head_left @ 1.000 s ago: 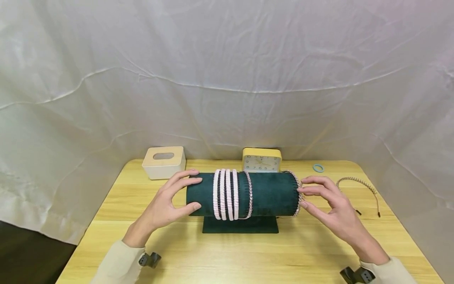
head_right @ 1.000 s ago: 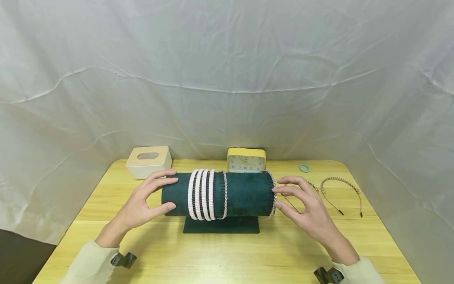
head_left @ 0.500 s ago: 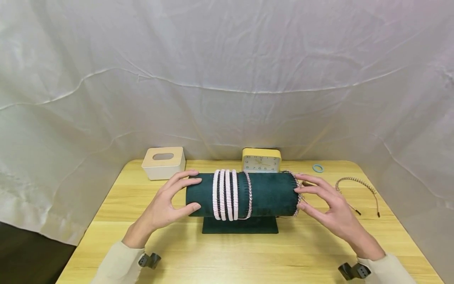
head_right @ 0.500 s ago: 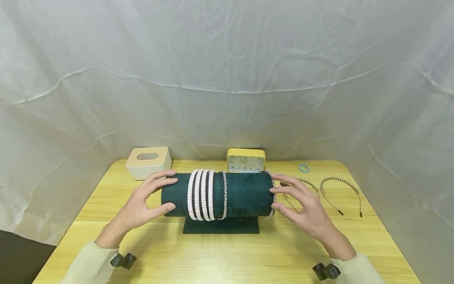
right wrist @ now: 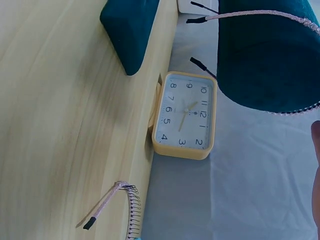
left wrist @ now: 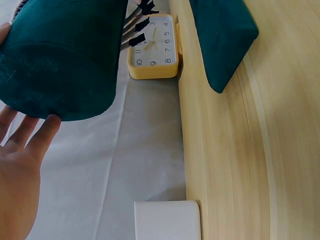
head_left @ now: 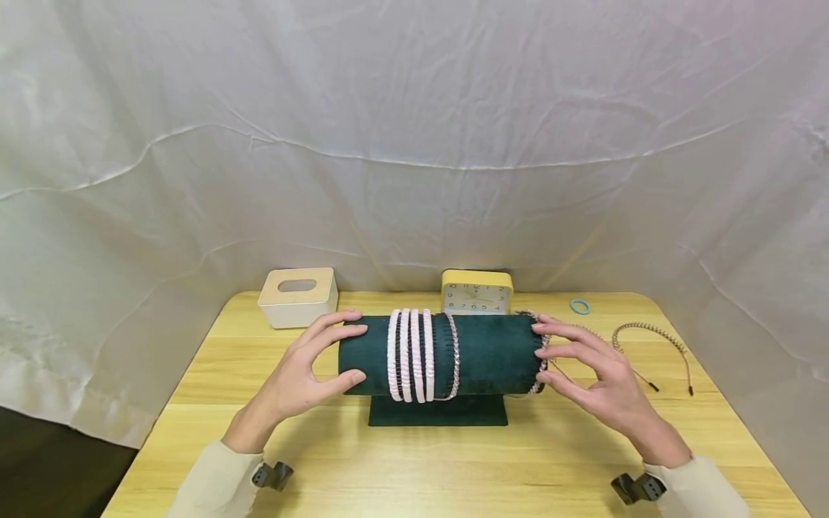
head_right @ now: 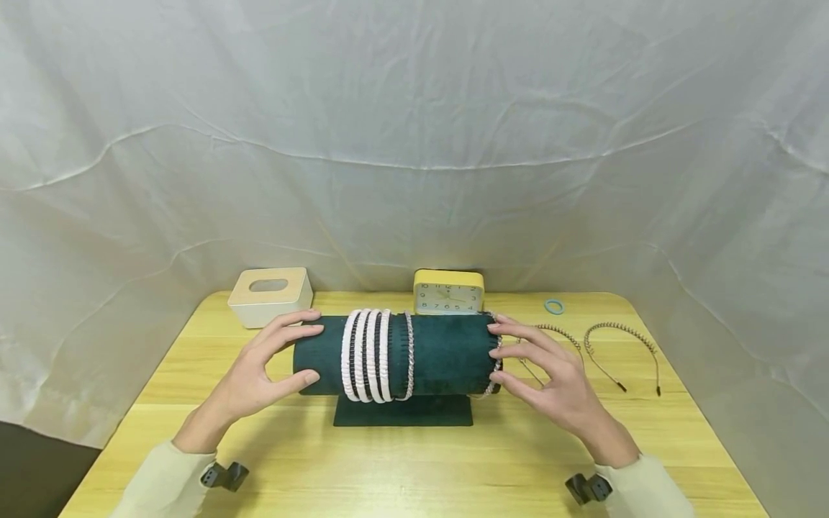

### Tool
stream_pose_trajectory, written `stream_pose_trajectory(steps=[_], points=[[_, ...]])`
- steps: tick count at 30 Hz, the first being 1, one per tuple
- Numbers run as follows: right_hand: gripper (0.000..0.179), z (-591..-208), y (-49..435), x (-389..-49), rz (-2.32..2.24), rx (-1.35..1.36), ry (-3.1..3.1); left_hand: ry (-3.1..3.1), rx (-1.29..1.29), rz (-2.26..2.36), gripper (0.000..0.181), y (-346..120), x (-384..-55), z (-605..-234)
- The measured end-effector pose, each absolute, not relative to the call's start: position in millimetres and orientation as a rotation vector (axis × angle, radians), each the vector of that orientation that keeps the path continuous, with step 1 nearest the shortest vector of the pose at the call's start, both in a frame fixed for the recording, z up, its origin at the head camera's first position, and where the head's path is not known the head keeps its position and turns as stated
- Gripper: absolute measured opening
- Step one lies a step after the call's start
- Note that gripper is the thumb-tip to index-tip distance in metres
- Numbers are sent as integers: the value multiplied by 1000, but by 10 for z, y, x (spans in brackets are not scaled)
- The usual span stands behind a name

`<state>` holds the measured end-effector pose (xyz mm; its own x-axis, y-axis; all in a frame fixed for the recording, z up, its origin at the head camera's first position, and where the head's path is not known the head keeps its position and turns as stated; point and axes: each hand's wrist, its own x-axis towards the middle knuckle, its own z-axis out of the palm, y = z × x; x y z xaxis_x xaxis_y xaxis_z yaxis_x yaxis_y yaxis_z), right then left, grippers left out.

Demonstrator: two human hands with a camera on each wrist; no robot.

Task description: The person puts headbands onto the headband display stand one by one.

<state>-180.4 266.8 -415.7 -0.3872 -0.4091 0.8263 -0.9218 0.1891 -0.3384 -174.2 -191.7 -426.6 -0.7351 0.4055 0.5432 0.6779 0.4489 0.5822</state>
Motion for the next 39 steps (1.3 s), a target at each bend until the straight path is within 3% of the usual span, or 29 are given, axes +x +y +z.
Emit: stream_pose_trajectory(steps=[39], points=[[31, -4077, 2415, -1942, 993, 1353, -1815, -2371, -913, -1167, 67, -1914, -1746, -4279]])
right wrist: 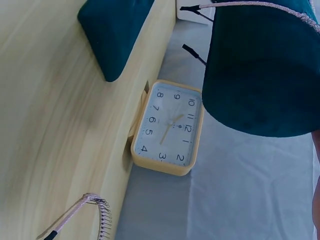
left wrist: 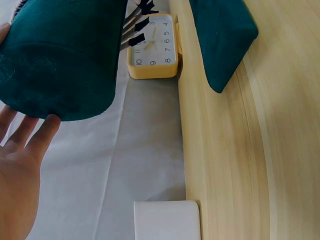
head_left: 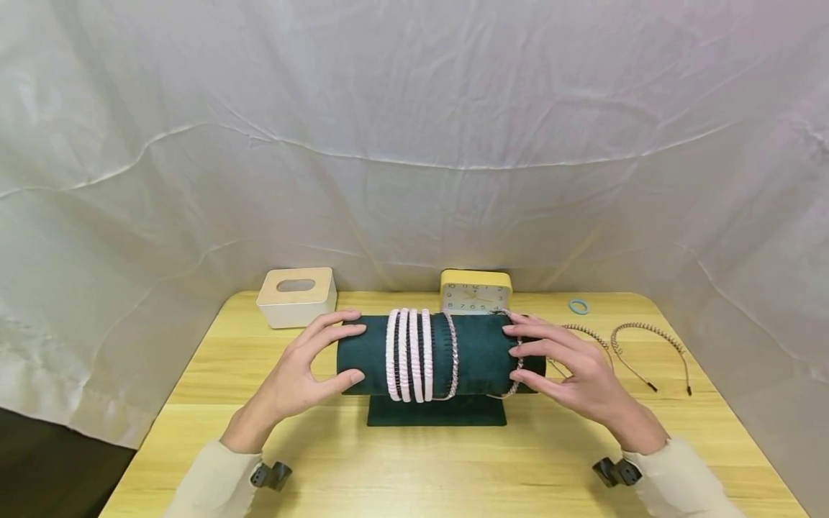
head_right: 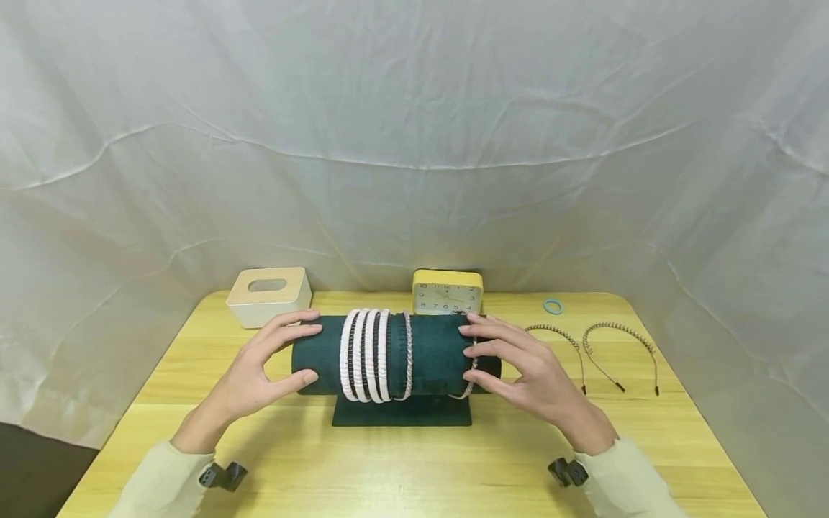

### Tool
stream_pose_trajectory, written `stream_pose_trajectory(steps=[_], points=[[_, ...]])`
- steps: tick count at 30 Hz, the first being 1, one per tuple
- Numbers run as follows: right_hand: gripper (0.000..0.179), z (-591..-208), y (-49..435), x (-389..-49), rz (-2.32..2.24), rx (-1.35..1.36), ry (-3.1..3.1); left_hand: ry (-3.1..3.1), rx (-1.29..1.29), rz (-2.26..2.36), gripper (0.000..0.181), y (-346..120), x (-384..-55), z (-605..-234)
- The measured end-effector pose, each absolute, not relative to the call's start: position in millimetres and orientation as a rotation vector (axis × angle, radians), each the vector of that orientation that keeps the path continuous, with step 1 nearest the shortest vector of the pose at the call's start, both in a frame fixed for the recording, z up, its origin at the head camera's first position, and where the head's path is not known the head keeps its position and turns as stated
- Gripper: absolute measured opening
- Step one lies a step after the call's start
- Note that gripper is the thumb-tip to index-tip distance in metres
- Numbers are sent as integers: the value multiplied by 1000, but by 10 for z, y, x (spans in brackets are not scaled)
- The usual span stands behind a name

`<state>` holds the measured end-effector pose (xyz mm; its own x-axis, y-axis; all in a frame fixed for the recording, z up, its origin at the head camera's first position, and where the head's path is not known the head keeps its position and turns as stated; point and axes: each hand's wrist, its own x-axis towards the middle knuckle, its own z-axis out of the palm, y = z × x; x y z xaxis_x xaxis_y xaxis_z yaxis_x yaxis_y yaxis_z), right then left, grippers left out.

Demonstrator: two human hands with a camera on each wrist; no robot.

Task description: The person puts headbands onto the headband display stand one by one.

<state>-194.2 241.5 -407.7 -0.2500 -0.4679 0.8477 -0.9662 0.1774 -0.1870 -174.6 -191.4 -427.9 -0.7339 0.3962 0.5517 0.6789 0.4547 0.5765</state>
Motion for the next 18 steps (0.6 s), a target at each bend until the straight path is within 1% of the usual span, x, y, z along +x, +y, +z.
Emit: stream_pose_trajectory(steps=[9, 18], points=[[31, -4075, 2351, -1958, 928, 1359, -1853, -2356, -922, -1155, 68, -1925, -1759, -4292], [30, -4016, 2242, -1917, 808, 1297, -1948, -2371, -912, -1169, 68, -1930, -1759, -4295]])
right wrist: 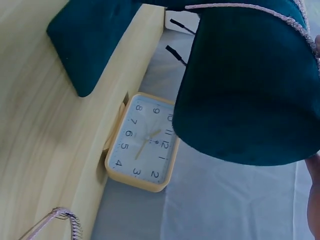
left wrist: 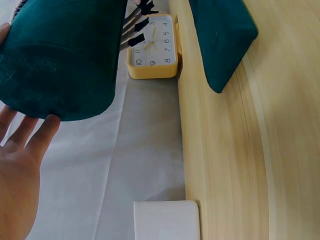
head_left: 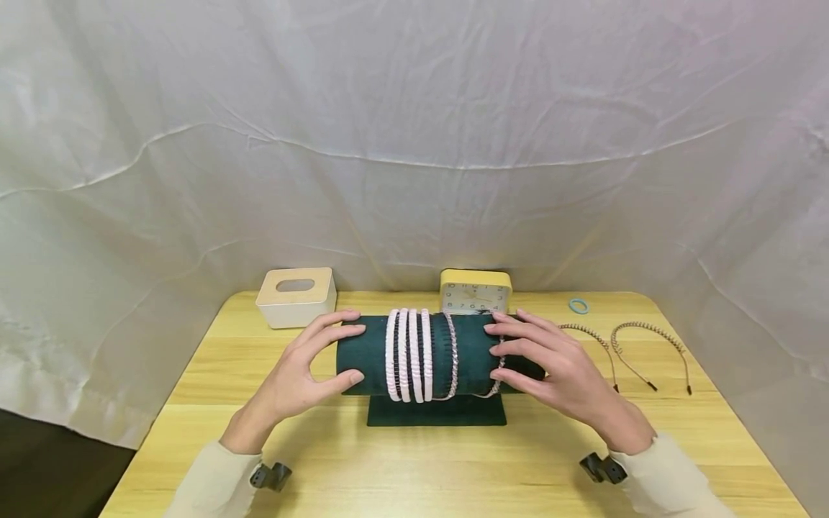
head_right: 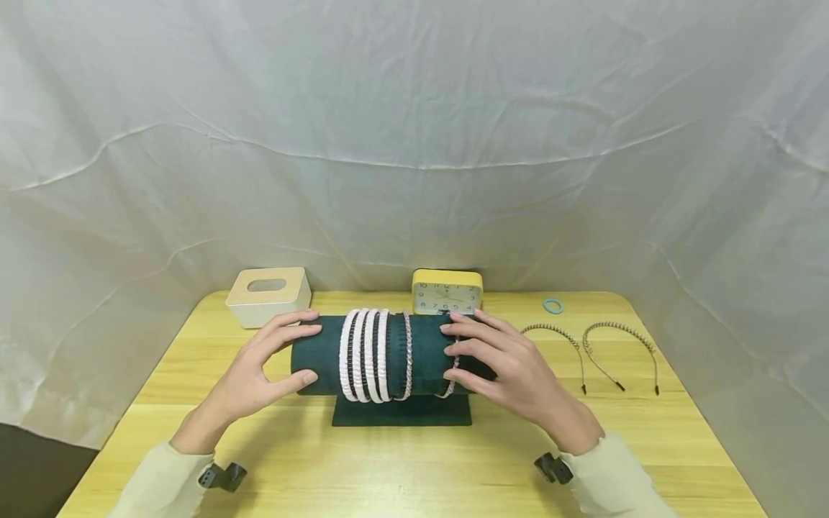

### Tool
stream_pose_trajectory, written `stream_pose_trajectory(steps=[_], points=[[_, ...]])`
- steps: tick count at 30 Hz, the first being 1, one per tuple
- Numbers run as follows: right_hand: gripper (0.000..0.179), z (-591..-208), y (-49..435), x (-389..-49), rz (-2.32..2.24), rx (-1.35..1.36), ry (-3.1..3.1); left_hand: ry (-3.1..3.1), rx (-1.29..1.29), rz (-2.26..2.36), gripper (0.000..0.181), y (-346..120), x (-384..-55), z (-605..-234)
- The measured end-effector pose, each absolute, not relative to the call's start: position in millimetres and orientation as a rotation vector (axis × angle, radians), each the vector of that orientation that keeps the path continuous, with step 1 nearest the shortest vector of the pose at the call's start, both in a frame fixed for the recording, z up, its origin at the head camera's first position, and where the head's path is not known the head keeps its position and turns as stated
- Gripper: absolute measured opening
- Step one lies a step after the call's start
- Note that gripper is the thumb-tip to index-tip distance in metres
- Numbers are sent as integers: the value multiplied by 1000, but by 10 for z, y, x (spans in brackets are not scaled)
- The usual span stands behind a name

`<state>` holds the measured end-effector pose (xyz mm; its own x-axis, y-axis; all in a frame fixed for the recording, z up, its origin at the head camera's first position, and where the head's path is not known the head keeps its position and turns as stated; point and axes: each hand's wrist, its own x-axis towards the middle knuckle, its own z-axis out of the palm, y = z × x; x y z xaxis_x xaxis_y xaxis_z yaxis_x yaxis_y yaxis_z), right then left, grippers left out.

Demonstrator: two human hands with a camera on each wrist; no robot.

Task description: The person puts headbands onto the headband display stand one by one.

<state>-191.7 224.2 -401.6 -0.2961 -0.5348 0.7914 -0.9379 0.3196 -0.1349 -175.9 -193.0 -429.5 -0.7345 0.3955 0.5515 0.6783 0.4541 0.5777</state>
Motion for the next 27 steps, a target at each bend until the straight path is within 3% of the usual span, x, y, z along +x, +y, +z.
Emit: stream_pose_trajectory(steps=[27], points=[[33, -4019, 2222, -1975, 867, 1385, -1885, -2370, -917, -1171, 69, -1908, -1739, -4259]])
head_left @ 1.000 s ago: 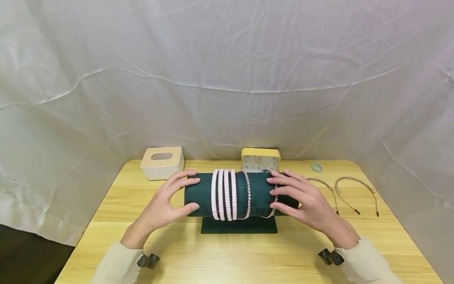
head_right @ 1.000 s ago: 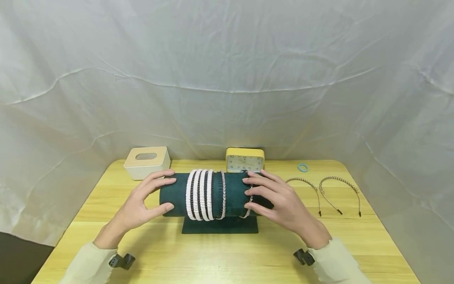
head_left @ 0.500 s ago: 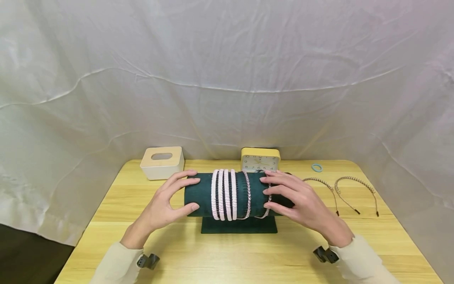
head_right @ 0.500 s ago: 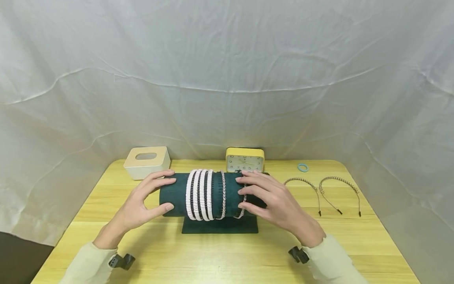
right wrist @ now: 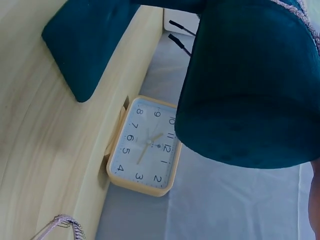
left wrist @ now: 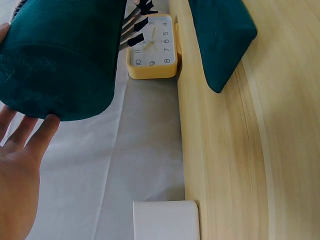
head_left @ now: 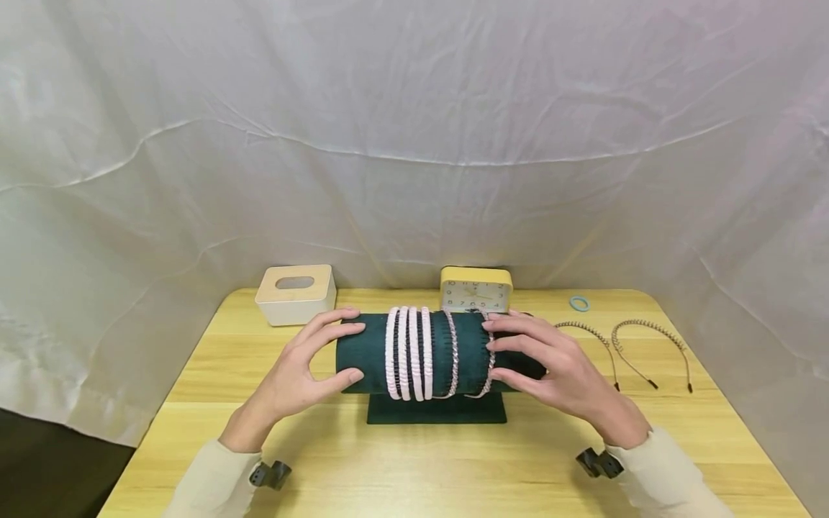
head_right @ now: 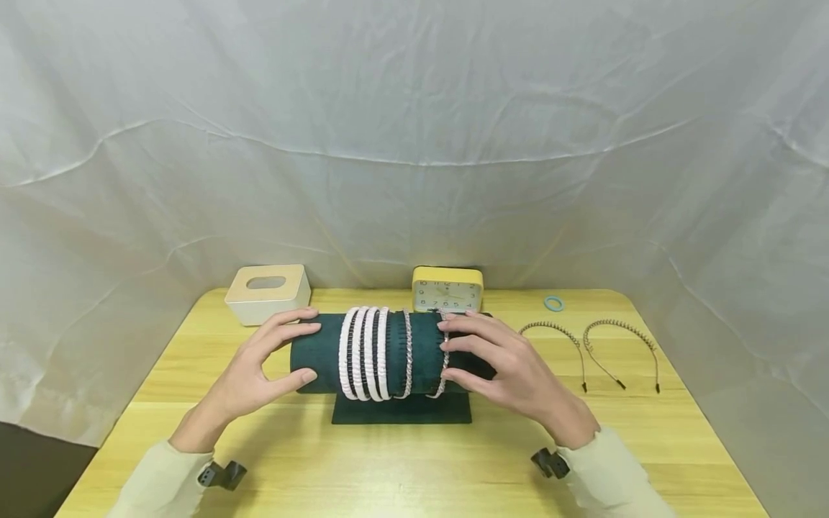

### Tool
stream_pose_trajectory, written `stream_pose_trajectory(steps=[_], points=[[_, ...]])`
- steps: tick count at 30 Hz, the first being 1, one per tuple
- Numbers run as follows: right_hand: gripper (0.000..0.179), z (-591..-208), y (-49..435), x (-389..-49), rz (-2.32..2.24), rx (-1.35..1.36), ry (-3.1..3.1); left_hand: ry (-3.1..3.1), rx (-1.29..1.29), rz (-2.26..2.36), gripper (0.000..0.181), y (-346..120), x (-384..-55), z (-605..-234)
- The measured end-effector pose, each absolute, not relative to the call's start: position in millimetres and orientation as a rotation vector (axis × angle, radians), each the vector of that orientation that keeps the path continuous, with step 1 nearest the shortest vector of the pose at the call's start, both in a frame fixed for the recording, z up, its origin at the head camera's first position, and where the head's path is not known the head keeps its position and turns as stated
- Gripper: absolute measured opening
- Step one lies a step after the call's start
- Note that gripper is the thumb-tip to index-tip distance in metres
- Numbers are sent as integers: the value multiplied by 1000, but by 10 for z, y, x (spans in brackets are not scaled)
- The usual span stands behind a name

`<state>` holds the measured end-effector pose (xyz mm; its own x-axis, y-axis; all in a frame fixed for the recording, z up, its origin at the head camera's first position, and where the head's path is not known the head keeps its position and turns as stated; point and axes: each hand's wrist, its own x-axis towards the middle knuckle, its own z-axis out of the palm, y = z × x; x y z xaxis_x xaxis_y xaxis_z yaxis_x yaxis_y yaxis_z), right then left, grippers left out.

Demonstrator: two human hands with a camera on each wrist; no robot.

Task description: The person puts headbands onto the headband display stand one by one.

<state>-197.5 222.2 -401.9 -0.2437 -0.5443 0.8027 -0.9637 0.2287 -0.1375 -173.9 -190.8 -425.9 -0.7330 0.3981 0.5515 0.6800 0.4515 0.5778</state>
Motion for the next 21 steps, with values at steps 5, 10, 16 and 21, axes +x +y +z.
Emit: stream_pose_trajectory(steps=[5, 10, 16, 21], points=[[33, -4016, 2172, -1987, 836, 1394, -1857, -2367, -921, -1173, 69, -1912, -1745, -4267], [33, -4004, 2129, -1972, 826, 1372, -1867, -2373, -918, -1172, 68, -1907, -1738, -4251], [31, -3990, 2072, -1958, 817, 1356, -1866, -2373, -919, -1177, 68, -1904, -1735, -4238], [32, -3985, 2036, -1954, 794, 1346, -1884, -2372, -915, -1180, 68, -1903, -1729, -4242]])
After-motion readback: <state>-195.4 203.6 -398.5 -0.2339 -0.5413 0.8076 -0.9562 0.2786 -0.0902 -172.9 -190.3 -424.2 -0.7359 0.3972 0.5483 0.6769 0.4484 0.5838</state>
